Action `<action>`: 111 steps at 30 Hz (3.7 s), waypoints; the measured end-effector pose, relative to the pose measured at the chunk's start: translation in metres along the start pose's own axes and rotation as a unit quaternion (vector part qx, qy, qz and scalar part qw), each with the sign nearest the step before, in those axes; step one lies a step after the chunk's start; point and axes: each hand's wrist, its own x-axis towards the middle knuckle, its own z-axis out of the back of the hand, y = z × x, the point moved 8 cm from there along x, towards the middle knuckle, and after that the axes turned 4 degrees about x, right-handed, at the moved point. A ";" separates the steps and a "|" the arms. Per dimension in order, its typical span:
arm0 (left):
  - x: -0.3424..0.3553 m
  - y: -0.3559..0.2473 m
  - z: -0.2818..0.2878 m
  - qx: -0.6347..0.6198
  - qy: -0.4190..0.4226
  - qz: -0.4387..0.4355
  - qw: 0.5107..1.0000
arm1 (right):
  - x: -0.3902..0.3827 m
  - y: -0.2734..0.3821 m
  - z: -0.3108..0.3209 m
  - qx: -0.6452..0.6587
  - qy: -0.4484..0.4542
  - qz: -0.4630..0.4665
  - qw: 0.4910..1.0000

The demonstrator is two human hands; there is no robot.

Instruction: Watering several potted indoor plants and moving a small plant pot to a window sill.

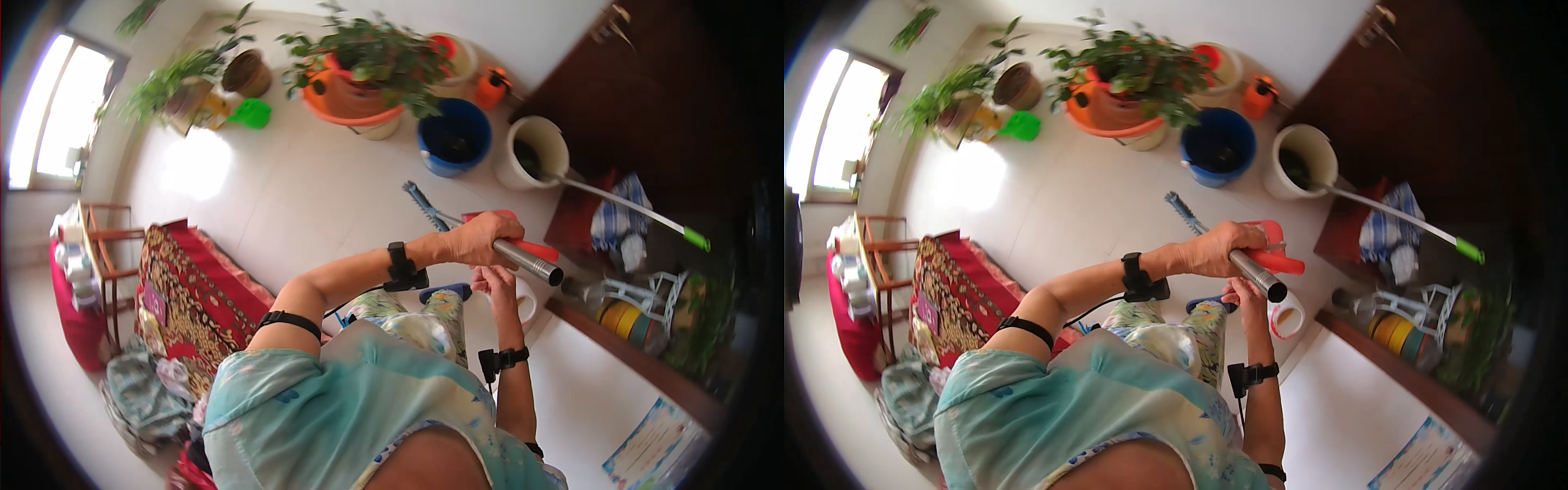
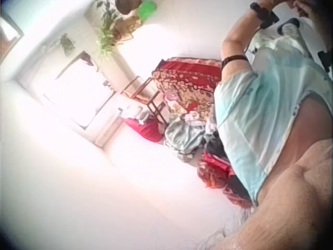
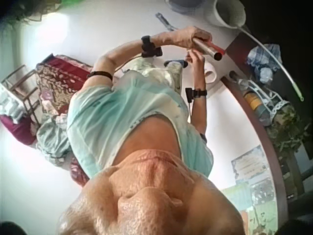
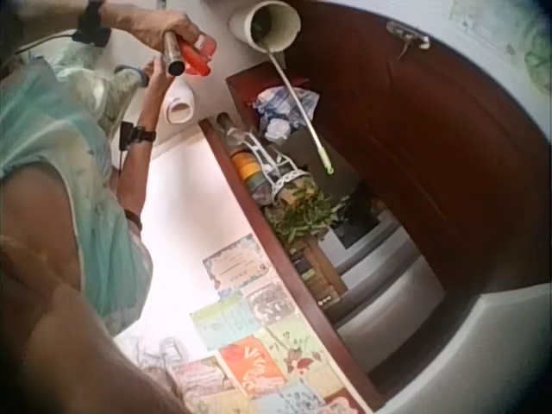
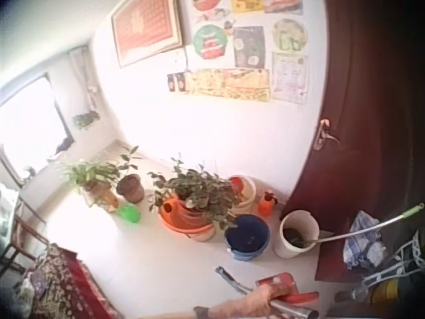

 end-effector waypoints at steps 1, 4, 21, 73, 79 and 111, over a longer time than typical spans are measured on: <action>-0.018 0.003 0.023 0.007 -0.020 0.004 1.000 | 0.005 0.001 -0.028 -0.007 0.019 -0.009 1.000; -0.075 0.014 0.084 0.033 -0.040 0.080 0.995 | 0.015 0.009 -0.118 -0.052 0.098 -0.008 0.994; -0.339 0.096 0.436 -0.024 -0.457 0.295 0.839 | 0.101 0.023 -0.485 -0.146 0.407 -0.072 0.899; -0.534 0.337 0.644 -0.024 -0.299 0.357 0.884 | 0.277 -0.017 -0.866 0.046 0.220 -0.124 0.966; -0.448 0.318 0.702 -0.081 -0.399 0.338 0.848 | 0.317 0.069 -0.870 0.032 0.191 -0.072 0.978; -0.345 0.426 0.902 0.058 -0.343 0.369 0.862 | 0.513 0.221 -0.859 -0.109 0.020 0.032 0.993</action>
